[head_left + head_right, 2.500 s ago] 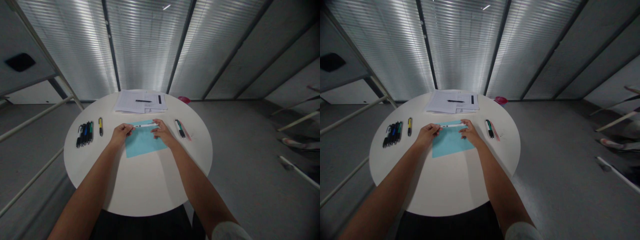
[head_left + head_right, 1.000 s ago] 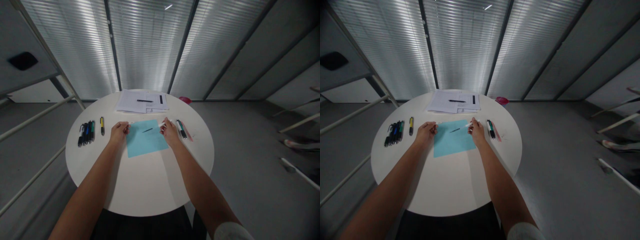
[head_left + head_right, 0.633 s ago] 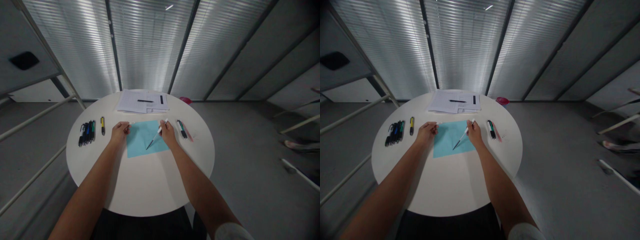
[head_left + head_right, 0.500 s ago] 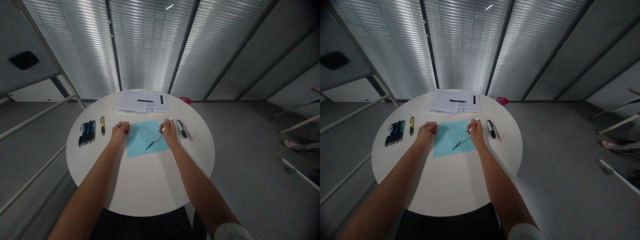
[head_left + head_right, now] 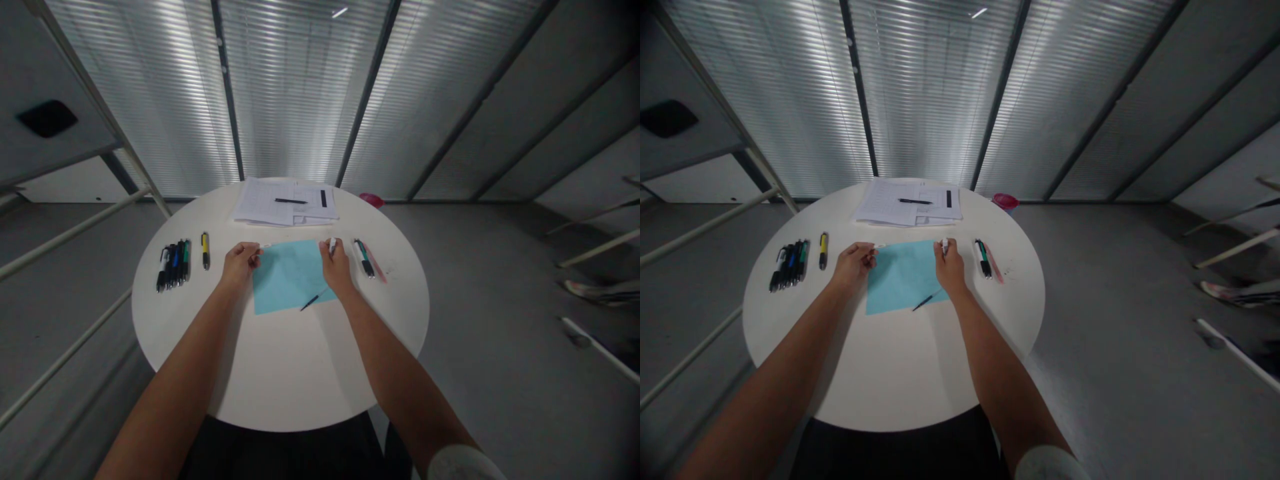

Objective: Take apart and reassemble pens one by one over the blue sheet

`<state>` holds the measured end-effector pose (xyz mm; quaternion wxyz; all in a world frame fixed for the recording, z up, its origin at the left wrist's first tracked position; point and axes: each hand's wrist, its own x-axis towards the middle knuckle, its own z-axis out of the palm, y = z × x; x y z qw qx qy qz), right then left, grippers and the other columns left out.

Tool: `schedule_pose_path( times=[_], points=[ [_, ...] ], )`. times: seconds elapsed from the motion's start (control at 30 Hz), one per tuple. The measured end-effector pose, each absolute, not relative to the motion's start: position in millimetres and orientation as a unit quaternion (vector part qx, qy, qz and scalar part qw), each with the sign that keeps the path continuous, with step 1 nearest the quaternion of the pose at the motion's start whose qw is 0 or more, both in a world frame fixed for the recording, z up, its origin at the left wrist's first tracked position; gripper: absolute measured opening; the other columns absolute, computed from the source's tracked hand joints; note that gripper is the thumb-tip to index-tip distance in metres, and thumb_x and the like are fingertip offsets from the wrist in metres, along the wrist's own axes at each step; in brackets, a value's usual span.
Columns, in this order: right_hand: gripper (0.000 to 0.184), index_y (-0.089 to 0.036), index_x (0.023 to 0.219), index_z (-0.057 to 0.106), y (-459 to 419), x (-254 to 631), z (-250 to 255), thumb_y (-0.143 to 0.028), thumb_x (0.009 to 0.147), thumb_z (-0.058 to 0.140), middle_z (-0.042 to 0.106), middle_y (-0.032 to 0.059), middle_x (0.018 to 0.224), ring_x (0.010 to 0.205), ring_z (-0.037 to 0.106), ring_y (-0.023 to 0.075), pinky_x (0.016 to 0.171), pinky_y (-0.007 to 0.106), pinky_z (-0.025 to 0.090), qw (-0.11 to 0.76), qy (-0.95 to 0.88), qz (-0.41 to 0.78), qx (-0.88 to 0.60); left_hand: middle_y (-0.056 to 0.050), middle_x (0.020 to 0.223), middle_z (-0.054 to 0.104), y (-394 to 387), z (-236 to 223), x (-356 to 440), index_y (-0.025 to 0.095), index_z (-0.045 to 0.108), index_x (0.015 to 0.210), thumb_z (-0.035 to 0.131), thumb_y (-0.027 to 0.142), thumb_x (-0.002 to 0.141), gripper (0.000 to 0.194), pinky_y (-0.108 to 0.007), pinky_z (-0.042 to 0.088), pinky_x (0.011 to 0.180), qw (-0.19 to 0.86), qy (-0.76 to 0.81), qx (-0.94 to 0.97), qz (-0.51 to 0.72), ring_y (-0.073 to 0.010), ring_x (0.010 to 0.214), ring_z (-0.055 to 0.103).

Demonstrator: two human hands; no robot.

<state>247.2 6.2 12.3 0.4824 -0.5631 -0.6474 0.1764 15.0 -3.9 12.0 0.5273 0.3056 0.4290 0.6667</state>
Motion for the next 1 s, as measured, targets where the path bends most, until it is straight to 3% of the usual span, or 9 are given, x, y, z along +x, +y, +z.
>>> schedule_pose_path(
  times=[0.17, 0.3, 0.43, 0.73, 1.0],
  points=[
    [0.031, -0.024, 0.115, 0.047, 10, 250, 6, -0.035, 0.086, 0.05, 0.057, -0.0016, 0.072, 0.066, 0.055, 0.0183, 0.064, 0.027, 0.037, 0.386, -0.672, 0.15, -0.614, -0.003, 0.063, 0.061, -3, 9, 14, 0.013, 0.062, 0.071, 0.072, 0.024, 0.061, 0.017, -0.022, 0.037, 0.048, 0.524, 0.427, 0.315, 0.666, -0.0087, 0.051, 0.051],
    [0.023, -0.023, 0.103, 0.059, 10, 249, 3, -0.022, 0.08, 0.055, 0.065, 0.0046, 0.086, 0.081, 0.057, 0.0208, 0.074, 0.03, 0.038, 0.286, -0.742, 0.089, -0.6, -0.003, 0.063, 0.06, -4, 10, 15, 0.013, 0.062, 0.07, 0.072, 0.024, 0.062, 0.017, -0.023, 0.037, 0.048, 0.524, 0.423, 0.318, 0.667, -0.0088, 0.05, 0.051],
    [0.017, -0.022, 0.093, 0.064, 6, 247, 5, -0.02, 0.078, 0.056, 0.064, 0.008, 0.095, 0.091, 0.054, 0.0239, 0.081, 0.035, 0.037, 0.239, -0.762, 0.052, -0.6, -0.003, 0.062, 0.06, -6, 13, 15, 0.013, 0.061, 0.069, 0.072, 0.024, 0.061, 0.017, -0.023, 0.038, 0.048, 0.532, 0.426, 0.322, 0.657, -0.009, 0.05, 0.05],
    [0.025, -0.026, 0.098, 0.064, 2, 245, 7, -0.018, 0.076, 0.057, 0.062, 0.0045, 0.105, 0.101, 0.049, 0.0251, 0.086, 0.039, 0.032, 0.272, -0.752, 0.068, -0.597, -0.002, 0.063, 0.06, -6, 9, 15, 0.016, 0.062, 0.07, 0.072, 0.026, 0.065, 0.015, -0.023, 0.036, 0.05, 0.507, 0.436, 0.377, 0.641, -0.0096, 0.051, 0.049],
    [0.03, -0.026, 0.099, 0.065, 0, 243, 10, -0.014, 0.075, 0.053, 0.062, 0.0028, 0.105, 0.103, 0.048, 0.0229, 0.09, 0.038, 0.031, 0.313, -0.767, 0.107, -0.55, -0.003, 0.07, 0.062, -19, 17, 17, 0.02, 0.066, 0.07, 0.074, 0.019, 0.06, 0.013, -0.025, 0.039, 0.061, 0.347, 0.525, 0.537, 0.562, -0.0168, 0.068, 0.053]
  ],
)
